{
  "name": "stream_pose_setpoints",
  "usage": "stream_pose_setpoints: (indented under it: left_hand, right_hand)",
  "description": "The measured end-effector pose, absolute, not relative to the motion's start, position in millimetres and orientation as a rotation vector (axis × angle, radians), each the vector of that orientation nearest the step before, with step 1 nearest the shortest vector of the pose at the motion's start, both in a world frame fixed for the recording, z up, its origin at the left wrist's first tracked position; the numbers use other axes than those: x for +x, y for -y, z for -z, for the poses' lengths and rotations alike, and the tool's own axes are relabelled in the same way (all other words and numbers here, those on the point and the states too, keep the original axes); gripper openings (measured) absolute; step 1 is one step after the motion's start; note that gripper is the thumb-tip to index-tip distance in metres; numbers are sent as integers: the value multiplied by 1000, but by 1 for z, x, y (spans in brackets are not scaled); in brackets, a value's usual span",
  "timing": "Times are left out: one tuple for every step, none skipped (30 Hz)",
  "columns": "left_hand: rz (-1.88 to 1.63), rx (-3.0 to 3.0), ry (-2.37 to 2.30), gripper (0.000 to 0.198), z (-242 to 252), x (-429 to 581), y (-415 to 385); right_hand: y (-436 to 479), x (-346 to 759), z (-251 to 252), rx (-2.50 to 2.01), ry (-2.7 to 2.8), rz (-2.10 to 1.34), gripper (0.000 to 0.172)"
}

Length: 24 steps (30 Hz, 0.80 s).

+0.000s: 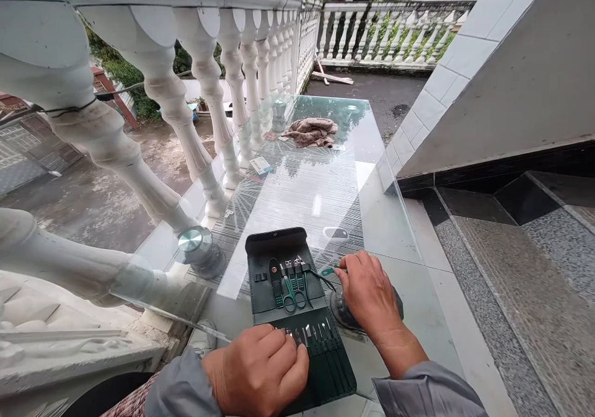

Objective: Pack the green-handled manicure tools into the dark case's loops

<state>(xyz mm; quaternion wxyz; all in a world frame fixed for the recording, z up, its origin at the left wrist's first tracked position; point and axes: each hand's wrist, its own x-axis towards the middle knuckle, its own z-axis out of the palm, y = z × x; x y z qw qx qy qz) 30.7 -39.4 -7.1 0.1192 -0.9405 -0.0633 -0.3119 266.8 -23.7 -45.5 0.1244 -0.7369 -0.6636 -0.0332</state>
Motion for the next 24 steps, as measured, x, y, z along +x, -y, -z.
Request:
stream_pose_setpoints:
  left_hand:
    - [912, -2750, 189, 14, 7, 31, 40]
    - [912, -2751, 188, 14, 7, 31, 40]
    - [910, -2754, 183, 14, 8, 32, 40]
    - [906, -2756, 174, 14, 8, 32, 40]
    - [903, -2759, 164, 15, 8, 33, 40]
    - [901, -2762, 158, 15, 9, 33, 40]
    - [901, -2762, 154, 15, 9, 33, 41]
    - [903, -2762, 156, 15, 10, 33, 41]
    - [907, -2763, 158, 15, 10, 33, 41]
    - [911, -2763, 159, 15, 10, 33, 41]
    - [913, -2764, 161, 15, 10, 33, 41]
    - [915, -2764, 159, 15, 10, 33, 41]
    - [916, -2764, 158, 15, 9, 33, 41]
    - [915, -2763, 156, 15, 9, 33, 40]
    - [912, -2761, 155, 15, 9, 33, 40]
    - [909, -2759, 156, 15, 9, 33, 40]
    - [903, -2757, 155, 15, 9, 33, 40]
    - [893, -2755, 155, 15, 9, 33, 40]
    - [881, -2753, 156, 15, 10, 33, 40]
    - [874, -2751, 155, 15, 11, 33, 40]
    - [868, -2751, 153, 15, 11, 33, 41]
    - [860, -2753, 151, 15, 12, 33, 41]
    - [851, -2755, 147, 15, 13, 33, 41]
    - [841, -2756, 143, 15, 13, 33, 41]
  right_hand:
    - [24, 266, 44, -2158, 1927, 74, 10]
    - [24, 264, 43, -2169, 1918, 53, 10]
    - [24, 263, 43, -2182, 1911, 35, 11]
    - [24, 262, 42, -2194, 1906, 24, 12]
    - [24, 261, 41, -2205, 1904, 16, 13]
    - [25, 260, 41, -2214, 1904, 14, 14]
    - [25, 260, 40, -2220, 1906, 17, 15]
    - [25, 260, 40, -2225, 1910, 23, 15]
    - [26, 260, 41, -2228, 1916, 31, 16]
    - [26, 261, 42, -2230, 1923, 41, 15]
    - [27, 262, 42, -2231, 1928, 53, 15]
    - [28, 263, 43, -2228, 1932, 63, 16]
    - [28, 265, 44, -2221, 1934, 73, 16]
    - [29, 266, 45, -2208, 1932, 85, 15]
    - [30, 267, 46, -2186, 1925, 100, 12]
    - [30, 267, 47, -2153, 1917, 118, 8]
    - [30, 267, 47, -2111, 1908, 135, 5]
    - [29, 266, 47, -2065, 1902, 149, 8]
    - [28, 265, 47, -2024, 1901, 157, 11]
    - [27, 263, 47, -1993, 1903, 157, 11]
    - [25, 261, 47, -1978, 1906, 150, 9]
    - [24, 259, 46, -1980, 1906, 140, 6]
    - [22, 257, 46, -1993, 1903, 129, 6]
    - [21, 256, 46, -2010, 1899, 120, 8]
